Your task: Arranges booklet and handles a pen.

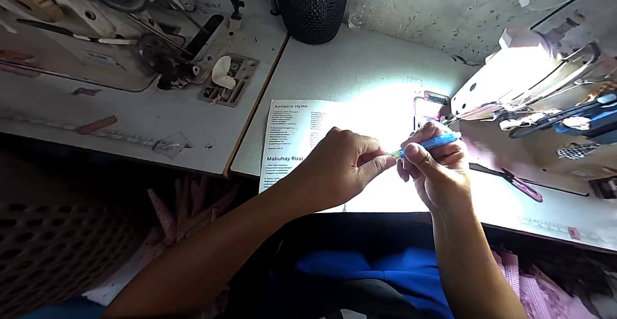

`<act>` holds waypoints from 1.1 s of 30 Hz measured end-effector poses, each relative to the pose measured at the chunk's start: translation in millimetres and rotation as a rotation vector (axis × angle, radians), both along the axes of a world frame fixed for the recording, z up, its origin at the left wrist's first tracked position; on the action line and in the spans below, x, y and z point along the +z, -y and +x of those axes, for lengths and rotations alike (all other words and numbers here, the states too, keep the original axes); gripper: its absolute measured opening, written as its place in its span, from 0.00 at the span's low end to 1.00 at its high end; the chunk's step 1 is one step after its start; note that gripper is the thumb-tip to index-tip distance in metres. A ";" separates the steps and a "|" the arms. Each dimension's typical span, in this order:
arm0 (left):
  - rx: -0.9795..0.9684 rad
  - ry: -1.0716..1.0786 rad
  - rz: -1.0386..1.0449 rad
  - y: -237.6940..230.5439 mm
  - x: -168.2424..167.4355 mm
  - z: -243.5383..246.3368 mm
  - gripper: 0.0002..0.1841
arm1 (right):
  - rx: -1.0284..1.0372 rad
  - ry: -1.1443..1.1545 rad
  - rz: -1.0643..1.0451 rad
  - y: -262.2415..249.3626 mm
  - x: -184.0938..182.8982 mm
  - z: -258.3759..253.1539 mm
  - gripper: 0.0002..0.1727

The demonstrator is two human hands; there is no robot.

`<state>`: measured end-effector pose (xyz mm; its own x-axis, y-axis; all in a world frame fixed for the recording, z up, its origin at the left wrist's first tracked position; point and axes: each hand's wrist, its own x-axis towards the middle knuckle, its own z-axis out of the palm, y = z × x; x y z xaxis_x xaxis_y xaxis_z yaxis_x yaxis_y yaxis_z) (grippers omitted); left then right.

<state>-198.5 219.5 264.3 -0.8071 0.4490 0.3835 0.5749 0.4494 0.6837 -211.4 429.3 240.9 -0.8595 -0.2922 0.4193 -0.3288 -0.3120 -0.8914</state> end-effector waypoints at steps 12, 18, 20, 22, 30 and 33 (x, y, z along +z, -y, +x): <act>0.261 -0.747 -0.137 -23.9 -2.8 15.3 0.07 | -0.240 0.126 -0.170 19.4 -2.1 16.3 0.12; 0.153 -0.419 0.075 -14.0 3.0 8.7 0.06 | 0.122 -0.036 -0.045 -9.6 0.6 11.1 0.24; 0.119 -0.363 0.109 -12.0 5.7 10.7 0.06 | 0.116 -0.102 -0.044 -14.5 1.6 12.0 0.22; 0.112 -0.375 0.117 -14.4 7.8 13.9 0.06 | 0.027 -0.153 -0.045 -13.4 0.7 14.6 0.14; 0.152 -0.550 0.091 -19.6 2.6 17.8 0.07 | -0.237 -0.126 -0.101 8.1 -0.1 29.1 0.04; 0.175 -0.615 0.084 -21.1 0.5 18.8 0.07 | -0.276 -0.104 -0.129 15.7 -0.1 32.2 0.02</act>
